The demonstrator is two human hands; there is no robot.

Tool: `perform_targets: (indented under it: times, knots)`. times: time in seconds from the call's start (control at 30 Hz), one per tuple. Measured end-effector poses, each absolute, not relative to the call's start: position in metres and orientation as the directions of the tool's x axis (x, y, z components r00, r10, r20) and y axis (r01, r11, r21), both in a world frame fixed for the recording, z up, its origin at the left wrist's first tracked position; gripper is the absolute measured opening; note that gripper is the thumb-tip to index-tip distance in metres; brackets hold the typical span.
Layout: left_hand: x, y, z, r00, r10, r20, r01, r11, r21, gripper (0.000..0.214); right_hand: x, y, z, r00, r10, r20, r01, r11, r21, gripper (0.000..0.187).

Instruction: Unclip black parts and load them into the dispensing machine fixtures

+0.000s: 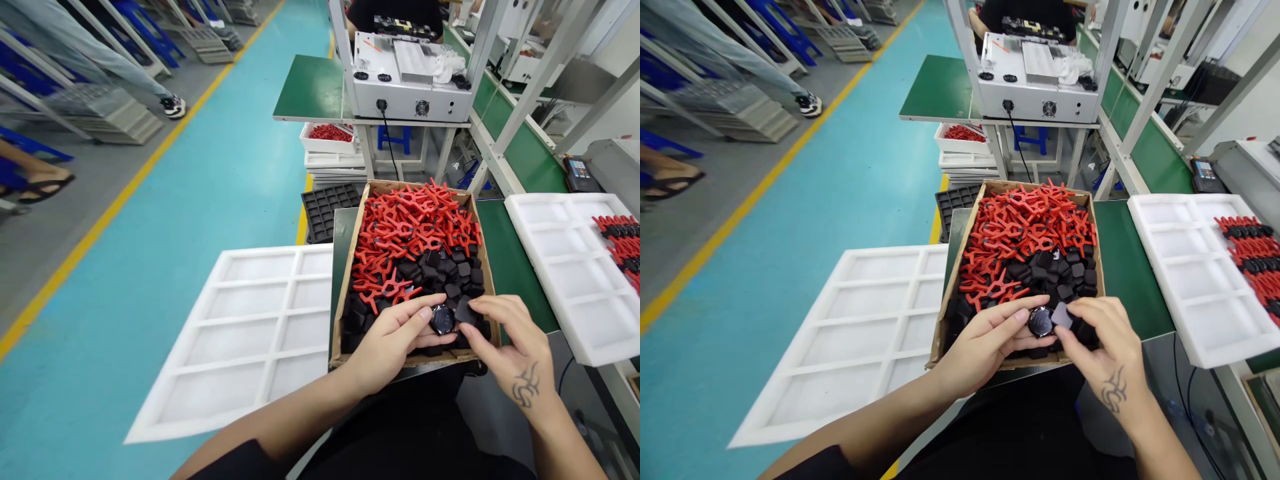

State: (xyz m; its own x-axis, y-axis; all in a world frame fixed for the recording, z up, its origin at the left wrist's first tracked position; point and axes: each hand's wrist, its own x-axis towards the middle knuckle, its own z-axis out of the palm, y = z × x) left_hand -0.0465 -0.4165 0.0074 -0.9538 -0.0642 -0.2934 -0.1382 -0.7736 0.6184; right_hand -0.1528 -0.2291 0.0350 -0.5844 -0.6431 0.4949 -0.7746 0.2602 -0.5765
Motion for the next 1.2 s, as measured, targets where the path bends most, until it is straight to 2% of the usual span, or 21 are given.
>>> perform_targets:
  times: [0.13, 0.37, 1.0, 1.2]
  knots:
    - [-0.046, -0.416, 0.006, -0.952, -0.068, -0.298, -0.140, -0.770, 0.622, 0.047, -0.142, -0.234, 0.026, -0.490, -0.688, 0.536, -0.834, 0.191, -0.518, 0.039]
    - [-0.044, -0.416, 0.006, -0.942, -0.096, -0.322, -0.153, -0.729, 0.667, 0.052, -0.139, -0.234, 0.017, -0.478, -0.697, 0.534, -0.847, 0.206, -0.490, 0.047]
    - [-0.044, -0.416, 0.010, -0.944, -0.112, -0.309, -0.153, -0.683, 0.714, 0.051, -0.141, -0.234, 0.012, -0.463, -0.703, 0.540, -0.854, 0.193, -0.483, 0.051]
    - [-0.043, -0.418, 0.007, -0.956, -0.120, -0.269, -0.151, -0.583, 0.799, 0.050, -0.137, -0.235, 0.019, -0.393, -0.734, 0.554, -0.898, 0.175, -0.405, 0.060]
